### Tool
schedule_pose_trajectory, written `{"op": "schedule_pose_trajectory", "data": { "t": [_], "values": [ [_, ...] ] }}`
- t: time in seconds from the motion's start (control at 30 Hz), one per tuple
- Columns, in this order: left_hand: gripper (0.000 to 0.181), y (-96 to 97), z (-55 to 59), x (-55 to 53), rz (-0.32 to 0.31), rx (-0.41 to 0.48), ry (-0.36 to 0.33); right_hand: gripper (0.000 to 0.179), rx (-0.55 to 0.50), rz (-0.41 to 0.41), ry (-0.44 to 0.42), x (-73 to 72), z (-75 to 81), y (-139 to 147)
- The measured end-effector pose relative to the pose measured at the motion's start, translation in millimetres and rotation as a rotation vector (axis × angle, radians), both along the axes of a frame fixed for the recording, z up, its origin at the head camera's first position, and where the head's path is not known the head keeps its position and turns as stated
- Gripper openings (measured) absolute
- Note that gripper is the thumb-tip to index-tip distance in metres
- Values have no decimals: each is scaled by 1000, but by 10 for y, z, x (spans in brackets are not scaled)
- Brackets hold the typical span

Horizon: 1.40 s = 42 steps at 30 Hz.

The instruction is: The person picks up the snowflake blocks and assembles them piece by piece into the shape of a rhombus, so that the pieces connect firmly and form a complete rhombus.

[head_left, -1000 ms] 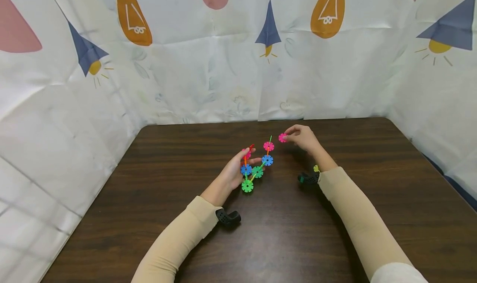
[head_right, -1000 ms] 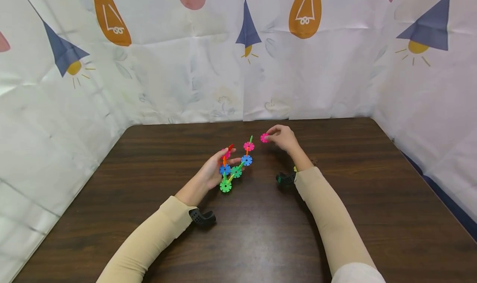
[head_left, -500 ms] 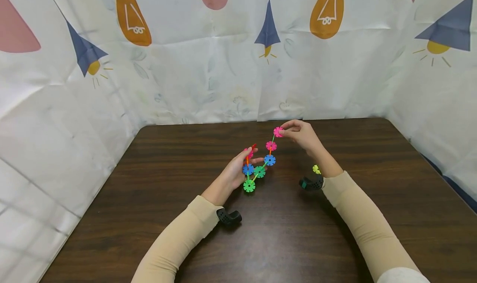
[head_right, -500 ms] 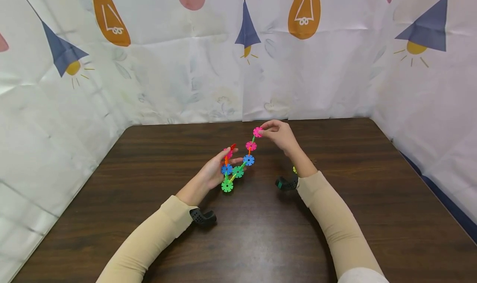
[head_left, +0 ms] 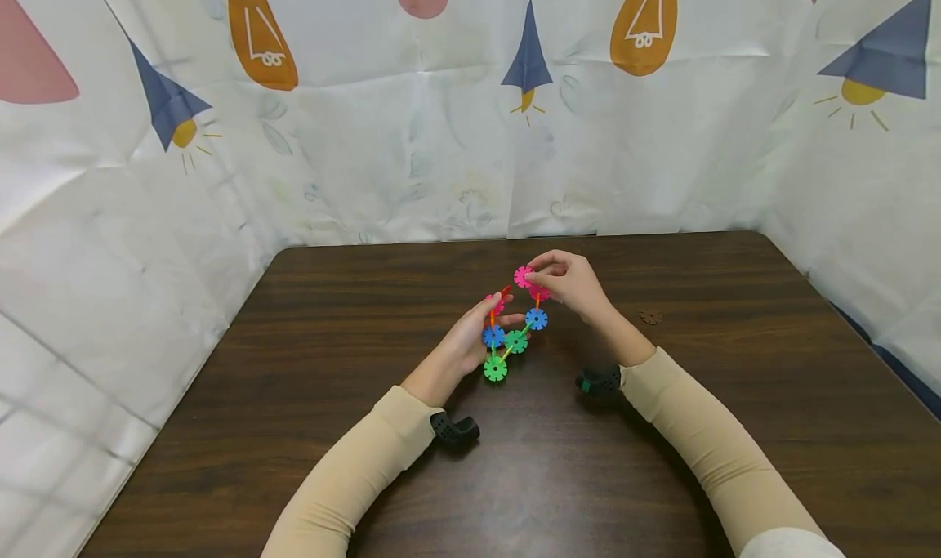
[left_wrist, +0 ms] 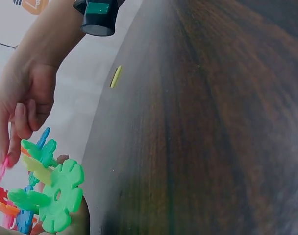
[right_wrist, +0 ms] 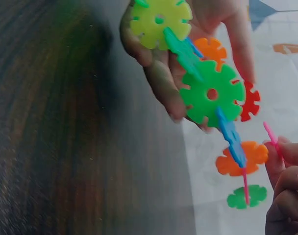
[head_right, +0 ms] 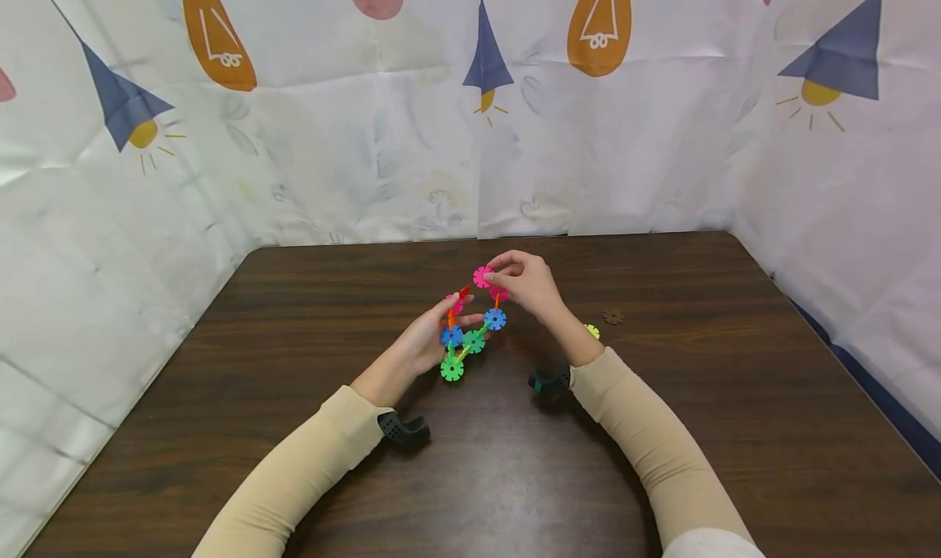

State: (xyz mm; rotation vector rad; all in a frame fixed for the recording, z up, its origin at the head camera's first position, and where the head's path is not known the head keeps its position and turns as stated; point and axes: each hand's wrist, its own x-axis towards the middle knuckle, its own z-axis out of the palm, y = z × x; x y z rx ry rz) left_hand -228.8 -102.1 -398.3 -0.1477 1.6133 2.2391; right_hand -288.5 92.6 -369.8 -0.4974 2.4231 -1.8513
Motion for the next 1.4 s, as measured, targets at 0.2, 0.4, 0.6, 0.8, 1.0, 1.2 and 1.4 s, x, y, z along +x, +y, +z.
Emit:
{"op": "schedule_pose_trajectory", "data": {
  "t": [0.2, 0.4, 0.6, 0.8, 1.0, 1.2, 1.4],
  "values": [
    [51, -3, -2, 14, -17, -19, 2, 25, 13, -11, 2, -16, -35, -42],
    [51, -1, 1, 23, -23, -32, 5, 27, 19, -14, -21, -1, -30, -70],
    [49, 10, -2, 15, -24, -64, 8, 27, 55, -4, -30, 20, -18, -72],
    [49, 11, 17, 5, -32, -129, 30, 27, 48, -22, -13, 43, -23, -67],
    [53, 11, 47, -13, -40, -165, 17, 28, -19, -41, -19, 87, -37, -78],
    [53, 22, 54, -11, -46, -177, -5, 26, -33, -35, -31, 94, -58, -71],
    [50, 28, 33, 11, -48, -151, -24, 25, 2, -27, -36, 113, -54, -53]
  ]
}}
